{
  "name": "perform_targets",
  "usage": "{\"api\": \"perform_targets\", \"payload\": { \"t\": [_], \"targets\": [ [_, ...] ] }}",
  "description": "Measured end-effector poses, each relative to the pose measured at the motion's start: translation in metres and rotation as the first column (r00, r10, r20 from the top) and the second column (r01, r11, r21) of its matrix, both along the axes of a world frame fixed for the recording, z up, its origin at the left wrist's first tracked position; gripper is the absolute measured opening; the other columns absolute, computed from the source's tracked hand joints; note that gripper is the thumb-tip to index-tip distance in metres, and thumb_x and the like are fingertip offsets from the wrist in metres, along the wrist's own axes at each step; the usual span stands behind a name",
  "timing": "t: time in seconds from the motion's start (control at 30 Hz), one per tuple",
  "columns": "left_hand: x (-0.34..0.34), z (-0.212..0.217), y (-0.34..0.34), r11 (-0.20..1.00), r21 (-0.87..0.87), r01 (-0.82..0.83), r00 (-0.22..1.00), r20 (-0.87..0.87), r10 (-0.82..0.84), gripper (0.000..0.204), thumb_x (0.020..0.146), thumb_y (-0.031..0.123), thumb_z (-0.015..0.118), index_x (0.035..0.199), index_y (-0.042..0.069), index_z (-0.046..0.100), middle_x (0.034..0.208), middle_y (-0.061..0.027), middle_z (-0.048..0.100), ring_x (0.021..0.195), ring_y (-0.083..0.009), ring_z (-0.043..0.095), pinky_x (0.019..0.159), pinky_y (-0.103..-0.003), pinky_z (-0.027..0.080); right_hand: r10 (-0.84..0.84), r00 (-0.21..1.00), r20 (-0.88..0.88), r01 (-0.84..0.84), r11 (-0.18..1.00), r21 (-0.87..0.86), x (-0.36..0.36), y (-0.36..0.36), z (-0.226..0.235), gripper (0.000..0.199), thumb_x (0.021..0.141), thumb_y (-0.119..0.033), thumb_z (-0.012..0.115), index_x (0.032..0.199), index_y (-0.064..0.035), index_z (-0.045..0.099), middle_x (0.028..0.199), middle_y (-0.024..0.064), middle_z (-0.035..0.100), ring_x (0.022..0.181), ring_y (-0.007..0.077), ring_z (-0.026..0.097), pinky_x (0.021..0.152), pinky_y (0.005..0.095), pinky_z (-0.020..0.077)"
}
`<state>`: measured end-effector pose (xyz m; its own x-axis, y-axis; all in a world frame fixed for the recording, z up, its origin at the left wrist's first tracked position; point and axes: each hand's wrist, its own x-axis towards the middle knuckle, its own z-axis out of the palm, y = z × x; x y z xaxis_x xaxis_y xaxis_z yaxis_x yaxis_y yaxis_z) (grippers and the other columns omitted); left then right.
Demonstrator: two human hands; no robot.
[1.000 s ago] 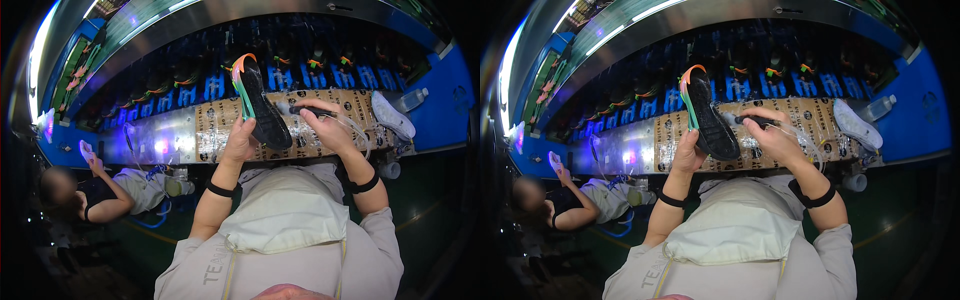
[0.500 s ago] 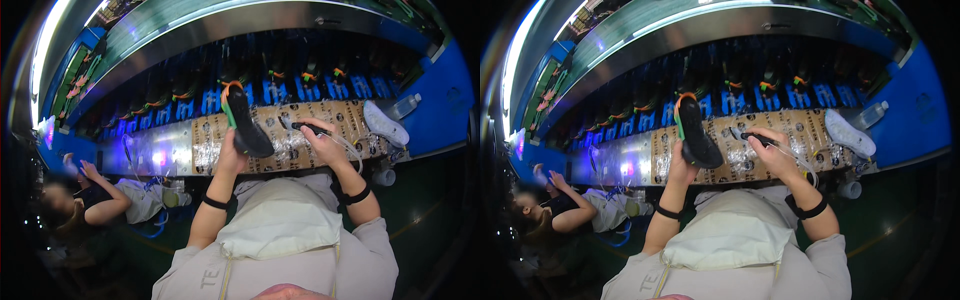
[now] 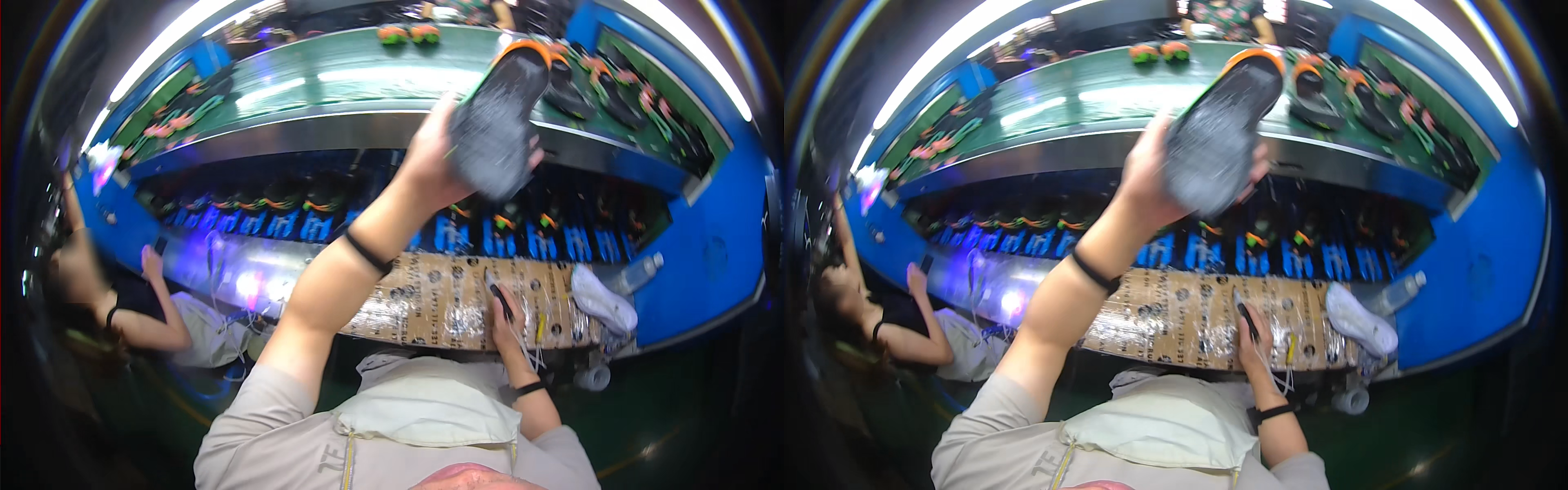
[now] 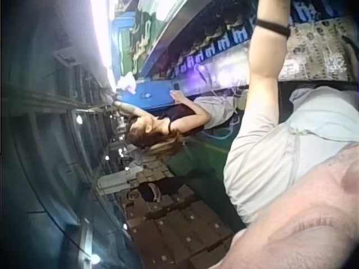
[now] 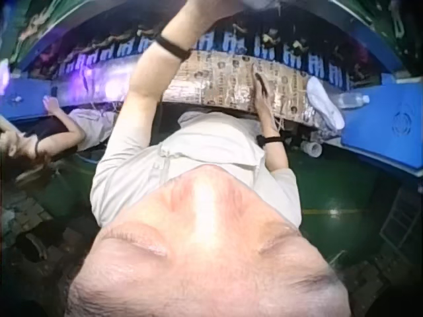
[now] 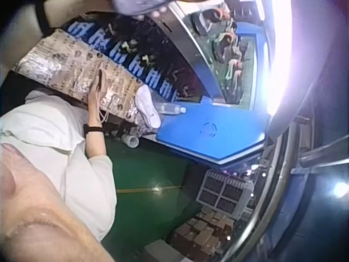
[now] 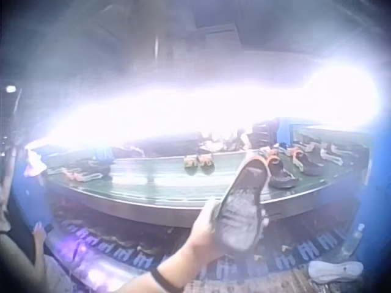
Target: The person repeatedly picks up black shoes from a conveyor belt, applies a clear substance to the soles using a brush, and returns them to the belt. The process is continuous and repetitive throughout the clip.
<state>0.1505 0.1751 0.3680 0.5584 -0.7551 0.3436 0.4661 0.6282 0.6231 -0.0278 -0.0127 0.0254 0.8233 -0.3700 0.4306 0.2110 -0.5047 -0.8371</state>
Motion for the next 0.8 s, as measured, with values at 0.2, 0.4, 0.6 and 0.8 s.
{"api": "perform_targets", "payload": {
  "t": [0.2, 0.4, 0.6, 0.8],
  "targets": [
    [0.053, 0.012, -0.039, 0.865, 0.401, -0.3, 0.94, -0.026, 0.339, 0.076, 0.114, 0.053, 0.044, 0.154, -0.012, 0.043, 0.13, -0.0352, 0.066, 0.105, -0.0486, 0.075, 0.092, -0.053, 0.065, 0.027, 0.999, -0.041, -0.028, 1.0, -0.014, 0.003, 0.0, -0.003, 0.036, 0.103, -0.01, 0.066, 0.136, 0.004, 0.07, 0.129, 0.0228, 0.074, 0.121, 0.0359, 0.071, 0.107, 0.0417, 0.052],
    [0.106, 0.015, 0.103, 0.117, -0.139, -0.983, -0.096, 0.943, 0.318, 0.033, 0.106, 0.026, 0.066, 0.12, -0.001, 0.078, 0.098, -0.015, 0.08, 0.087, -0.0238, 0.079, 0.079, -0.04, 0.063, 0.028, 0.998, -0.055, -0.03, 0.999, -0.037, 0.003, 0.001, -0.001, 0.037, 0.104, -0.009, 0.065, 0.137, 0.0066, 0.069, 0.13, 0.0243, 0.073, 0.121, 0.0365, 0.071, 0.107, 0.0424, 0.0523],
    [0.217, 0.022, 0.346, -0.714, -0.179, -0.677, 0.205, 0.886, -0.417, 0.061, 0.094, 0.035, 0.071, 0.145, 0.002, 0.061, 0.129, -0.0332, 0.069, 0.12, -0.0488, 0.069, 0.105, -0.056, 0.056, 0.048, 0.991, -0.122, -0.048, 0.999, 0.006, 0.006, 0.007, 0.009, 0.039, 0.105, -0.012, 0.064, 0.138, 0.0074, 0.067, 0.129, 0.0232, 0.074, 0.12, 0.0338, 0.071, 0.106, 0.0408, 0.052],
    [0.264, 0.029, 0.487, -0.937, -0.163, -0.31, 0.397, 0.873, -0.284, 0.056, 0.102, 0.023, 0.054, 0.155, 0.005, 0.051, 0.158, -0.0376, 0.045, 0.149, -0.0608, 0.04, 0.119, -0.072, 0.031, 0.048, 0.984, -0.171, -0.033, 0.996, 0.088, 0.006, -0.005, -0.02, 0.043, 0.109, -0.017, 0.06, 0.145, 0.006, 0.063, 0.138, 0.0205, 0.071, 0.125, 0.0303, 0.068, 0.11, 0.0397, 0.0504]
  ]
}}
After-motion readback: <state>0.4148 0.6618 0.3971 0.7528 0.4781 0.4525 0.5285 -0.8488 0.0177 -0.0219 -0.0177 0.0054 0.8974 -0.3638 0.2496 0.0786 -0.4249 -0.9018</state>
